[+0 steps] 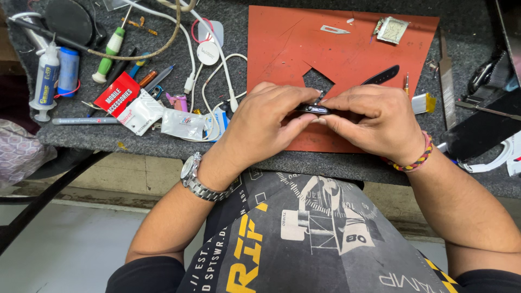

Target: The person pries open a smartwatch on a workbench, separates the watch body from its strap, and applies adhesive from a yellow tube to the watch. They then handle a small component and use a soldering iron on it, working the part with their hands before setting it down on the mat.

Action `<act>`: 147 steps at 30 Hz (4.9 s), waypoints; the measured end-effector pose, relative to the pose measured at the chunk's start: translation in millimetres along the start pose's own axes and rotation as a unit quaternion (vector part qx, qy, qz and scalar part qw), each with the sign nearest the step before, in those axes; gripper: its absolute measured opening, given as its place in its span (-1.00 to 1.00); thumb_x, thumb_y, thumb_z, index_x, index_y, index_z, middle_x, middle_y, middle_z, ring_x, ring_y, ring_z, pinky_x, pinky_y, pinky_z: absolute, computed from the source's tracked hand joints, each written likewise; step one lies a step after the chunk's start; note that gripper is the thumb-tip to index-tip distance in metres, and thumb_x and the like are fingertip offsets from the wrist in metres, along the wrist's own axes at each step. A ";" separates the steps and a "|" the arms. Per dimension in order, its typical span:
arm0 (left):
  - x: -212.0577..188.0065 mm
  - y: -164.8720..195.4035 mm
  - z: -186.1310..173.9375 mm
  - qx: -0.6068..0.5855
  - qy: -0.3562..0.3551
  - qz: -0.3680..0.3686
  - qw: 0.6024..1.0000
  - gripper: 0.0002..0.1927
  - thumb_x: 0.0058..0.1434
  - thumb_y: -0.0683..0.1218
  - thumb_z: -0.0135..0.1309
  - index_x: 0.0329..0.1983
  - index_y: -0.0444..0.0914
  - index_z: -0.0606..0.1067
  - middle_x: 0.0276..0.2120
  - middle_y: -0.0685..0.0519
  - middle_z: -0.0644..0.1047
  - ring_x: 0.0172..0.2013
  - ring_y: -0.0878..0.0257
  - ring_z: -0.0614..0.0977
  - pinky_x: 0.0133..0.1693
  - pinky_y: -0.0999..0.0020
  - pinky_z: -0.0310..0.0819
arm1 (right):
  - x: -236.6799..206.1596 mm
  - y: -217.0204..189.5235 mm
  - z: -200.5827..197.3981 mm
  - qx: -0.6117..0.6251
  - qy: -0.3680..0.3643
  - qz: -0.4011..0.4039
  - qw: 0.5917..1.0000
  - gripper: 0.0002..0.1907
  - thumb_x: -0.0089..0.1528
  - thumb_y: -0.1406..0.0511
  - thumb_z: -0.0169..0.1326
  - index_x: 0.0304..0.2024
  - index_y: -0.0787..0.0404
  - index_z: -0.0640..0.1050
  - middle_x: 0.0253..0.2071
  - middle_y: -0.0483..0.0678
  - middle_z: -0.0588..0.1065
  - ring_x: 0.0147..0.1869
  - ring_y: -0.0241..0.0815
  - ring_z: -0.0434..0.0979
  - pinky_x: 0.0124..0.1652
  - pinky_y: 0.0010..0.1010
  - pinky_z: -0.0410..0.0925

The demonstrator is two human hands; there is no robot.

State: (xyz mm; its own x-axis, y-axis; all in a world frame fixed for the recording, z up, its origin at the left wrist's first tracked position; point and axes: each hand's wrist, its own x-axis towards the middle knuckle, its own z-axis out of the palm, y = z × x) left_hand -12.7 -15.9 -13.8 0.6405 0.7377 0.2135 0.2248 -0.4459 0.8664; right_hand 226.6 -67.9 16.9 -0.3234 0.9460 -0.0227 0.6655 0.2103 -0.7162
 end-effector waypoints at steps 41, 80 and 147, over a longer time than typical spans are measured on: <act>-6.3 -9.4 -8.1 -0.085 -0.010 0.037 0.996 -0.39 0.20 -0.08 0.37 0.31 -0.17 0.47 0.05 0.02 0.61 0.11 0.09 0.62 0.20 0.23 0.43 | -11.7 7.2 1.0 -0.039 0.079 -0.141 0.986 -0.49 0.15 0.41 0.41 0.15 0.27 0.57 -0.03 0.07 0.45 -0.09 -0.13 0.57 -0.15 -0.38 0.48; -4.3 -4.2 -9.9 -0.121 -0.023 -0.007 0.992 -0.42 0.19 -0.05 0.38 0.26 -0.26 0.49 -0.03 -0.02 0.65 0.01 0.11 0.67 0.16 0.24 0.48 | -7.9 8.5 -1.9 0.031 0.056 -0.126 0.990 -0.64 0.16 0.39 0.38 -0.01 0.27 0.63 0.02 0.07 0.50 0.03 -0.08 0.63 -0.09 -0.45 0.51; -0.2 1.1 -9.0 0.042 0.013 0.106 0.993 -0.45 0.16 -0.02 0.41 0.17 -0.22 0.47 -0.07 0.07 0.61 -0.09 0.17 0.62 0.07 0.21 0.34 | -22.1 13.0 4.4 0.295 0.038 0.142 0.944 -0.75 0.27 0.43 0.27 -0.06 0.27 0.48 -0.14 -0.16 0.53 -0.08 -0.47 0.51 -0.12 -0.63 0.41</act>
State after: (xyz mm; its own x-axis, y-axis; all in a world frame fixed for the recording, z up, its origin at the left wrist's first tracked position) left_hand -19.2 -12.0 -8.9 0.6607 0.6358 0.3991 0.1484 -0.6318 0.7607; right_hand 239.5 -87.1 5.0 -0.1238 0.9635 -0.2373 0.2209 -0.2064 -0.9532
